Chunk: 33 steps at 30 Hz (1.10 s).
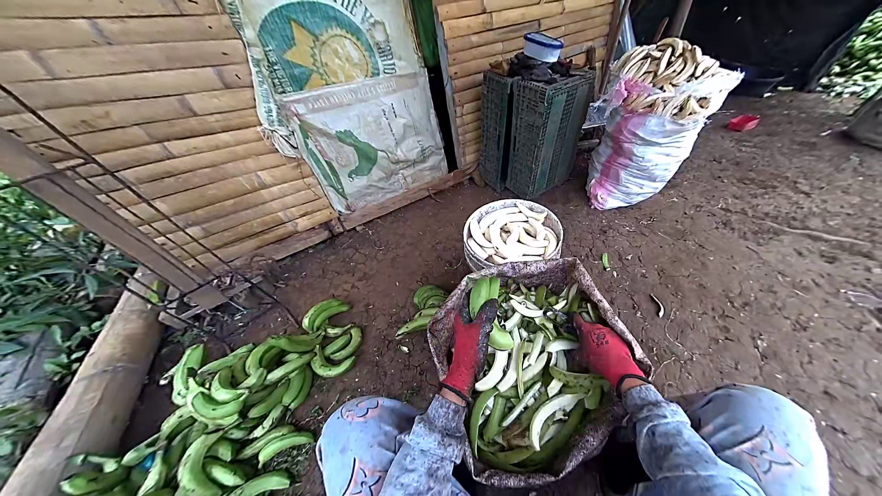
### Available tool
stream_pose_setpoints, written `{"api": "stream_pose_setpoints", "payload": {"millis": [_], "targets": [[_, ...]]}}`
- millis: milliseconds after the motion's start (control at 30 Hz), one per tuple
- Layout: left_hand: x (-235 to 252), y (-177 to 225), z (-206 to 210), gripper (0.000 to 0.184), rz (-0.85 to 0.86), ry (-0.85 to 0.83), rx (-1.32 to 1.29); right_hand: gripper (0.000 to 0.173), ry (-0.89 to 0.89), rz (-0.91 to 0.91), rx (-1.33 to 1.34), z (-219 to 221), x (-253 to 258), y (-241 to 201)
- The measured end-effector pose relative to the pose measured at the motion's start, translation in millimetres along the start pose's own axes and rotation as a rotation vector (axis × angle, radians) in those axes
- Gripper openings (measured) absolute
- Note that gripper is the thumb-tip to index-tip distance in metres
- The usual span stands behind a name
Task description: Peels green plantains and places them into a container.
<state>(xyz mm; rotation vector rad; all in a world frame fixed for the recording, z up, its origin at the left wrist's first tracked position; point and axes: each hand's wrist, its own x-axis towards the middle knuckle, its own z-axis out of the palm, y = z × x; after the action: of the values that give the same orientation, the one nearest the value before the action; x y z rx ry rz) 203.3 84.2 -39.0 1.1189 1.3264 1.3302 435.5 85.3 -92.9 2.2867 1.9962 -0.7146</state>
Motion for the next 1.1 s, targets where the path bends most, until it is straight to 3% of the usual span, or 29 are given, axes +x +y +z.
{"api": "stream_pose_setpoints", "payload": {"millis": [100,200,300,367,400,467,533,633,733,833,933,1033,1100], "targets": [[-3.2,-11.9,5.5,0.044,-0.066,-0.183,0.061,0.085,0.022,0.092,0.047,1.7,9.8,19.8],[-2.4,-21.4,-4.3,0.053,-0.078,-0.292,0.169,0.082,-0.013,0.054,0.103,-2.7,8.5,23.5],[3.5,-3.0,-23.6,0.047,0.067,-0.117,0.313,0.092,-0.068,-0.07,0.328,-19.7,4.0,26.7],[12.4,13.3,-46.5,0.052,0.158,-0.006,0.593,0.091,-0.054,-0.158,0.465,-27.2,2.3,25.4],[16.5,22.5,-57.8,0.058,0.14,-0.002,0.767,0.086,-0.036,-0.194,0.523,-32.0,-1.3,20.7],[21.3,36.0,-70.2,0.066,-0.067,-0.099,1.058,0.074,0.004,-0.219,0.551,-42.4,-13.7,6.3],[29.8,20.4,-73.2,0.07,-0.272,-0.2,1.206,0.069,-0.011,-0.219,0.437,-49.2,-19.8,-3.9],[46.5,-34.5,-78.0,0.063,-0.391,-0.166,1.039,0.067,-0.063,-0.138,0.206,-46.5,-8.8,4.7],[47.0,-67.8,-67.5,0.043,-0.31,0.03,0.52,0.062,-0.01,0.02,0.158,-42.3,4.8,45.3],[15.5,-45.2,-40.4,0.033,-0.182,-0.087,0.362,0.047,0.109,0.131,0.258,-36.9,19.7,90.8],[-8.1,-24.1,-27.9,0.033,-0.125,-0.241,0.322,0.042,0.143,0.269,0.161,-25.6,32.6,100.5],[-3.7,-19.1,-19.3,0.016,-0.099,-0.045,0.113,0.044,0.145,0.347,0.135,-13.6,41.5,103.7],[5.3,-20.4,-19.3,0.023,-0.101,-0.005,0.254,0.043,0.147,0.323,0.094,-14.1,41.9,100.1]]}}
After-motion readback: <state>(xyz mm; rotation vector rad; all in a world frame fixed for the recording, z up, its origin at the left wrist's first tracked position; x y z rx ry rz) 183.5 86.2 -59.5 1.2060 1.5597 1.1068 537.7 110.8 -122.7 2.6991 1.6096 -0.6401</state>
